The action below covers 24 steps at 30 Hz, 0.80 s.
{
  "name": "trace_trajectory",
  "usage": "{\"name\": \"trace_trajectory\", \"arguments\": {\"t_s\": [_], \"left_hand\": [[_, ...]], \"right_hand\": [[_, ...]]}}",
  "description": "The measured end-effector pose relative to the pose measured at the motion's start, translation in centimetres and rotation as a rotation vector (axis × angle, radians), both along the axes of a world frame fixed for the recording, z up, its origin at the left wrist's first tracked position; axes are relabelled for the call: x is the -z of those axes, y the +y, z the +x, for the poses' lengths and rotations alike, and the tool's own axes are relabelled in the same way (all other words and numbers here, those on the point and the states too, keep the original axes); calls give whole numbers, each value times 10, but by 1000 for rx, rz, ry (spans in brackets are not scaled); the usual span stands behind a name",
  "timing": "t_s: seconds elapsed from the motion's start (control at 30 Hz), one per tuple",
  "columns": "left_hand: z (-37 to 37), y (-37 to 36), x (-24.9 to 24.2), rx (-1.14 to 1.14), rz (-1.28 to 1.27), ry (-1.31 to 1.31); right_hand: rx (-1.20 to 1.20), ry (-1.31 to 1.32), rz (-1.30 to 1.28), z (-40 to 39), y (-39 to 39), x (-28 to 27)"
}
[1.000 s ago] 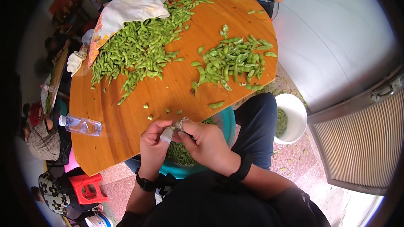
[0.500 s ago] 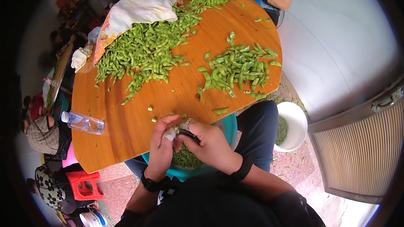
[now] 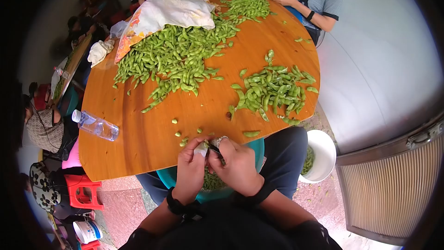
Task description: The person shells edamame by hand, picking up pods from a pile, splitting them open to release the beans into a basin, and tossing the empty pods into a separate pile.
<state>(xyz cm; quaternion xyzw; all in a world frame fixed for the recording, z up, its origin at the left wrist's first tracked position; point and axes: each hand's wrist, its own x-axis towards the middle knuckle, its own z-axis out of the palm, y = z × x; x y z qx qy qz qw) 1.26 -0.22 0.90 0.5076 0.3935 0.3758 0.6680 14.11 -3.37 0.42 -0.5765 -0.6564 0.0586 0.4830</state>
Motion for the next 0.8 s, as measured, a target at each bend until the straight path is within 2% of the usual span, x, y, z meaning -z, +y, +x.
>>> {"name": "trace_trajectory", "arguments": {"t_s": [0.03,0.07,0.1,0.17,0.23,0.3,0.37,0.4,0.63,0.7,0.8], "left_hand": [[1,0,2,-6,-1,-2],[2,0,5,-57,-78,-111],[2,0,8,-107,-155,-221],[2,4,13,-108,-176,-229],[1,6,10,-100,-194,-234],[-1,6,1,-81,-91,-163],[-4,8,1,-53,-45,-144],[-5,9,1,-29,-1,-123],[8,4,-1,15,48,-80],[14,6,-1,-5,65,-33],[23,2,1,-84,90,-57]], "right_hand": [[-22,204,-101,-2,-2,2],[-42,408,-203,-3,-3,3],[-46,406,-206,-1,-3,2],[-29,305,-117,3,-1,-1],[-5,314,-134,5,2,0],[21,321,-147,11,4,-1],[-88,249,-223,19,3,-6],[-138,279,-230,17,3,-12],[-83,285,-214,12,1,-6],[45,-30,-48,13,4,-9],[103,-115,-23,13,4,-8]]}}
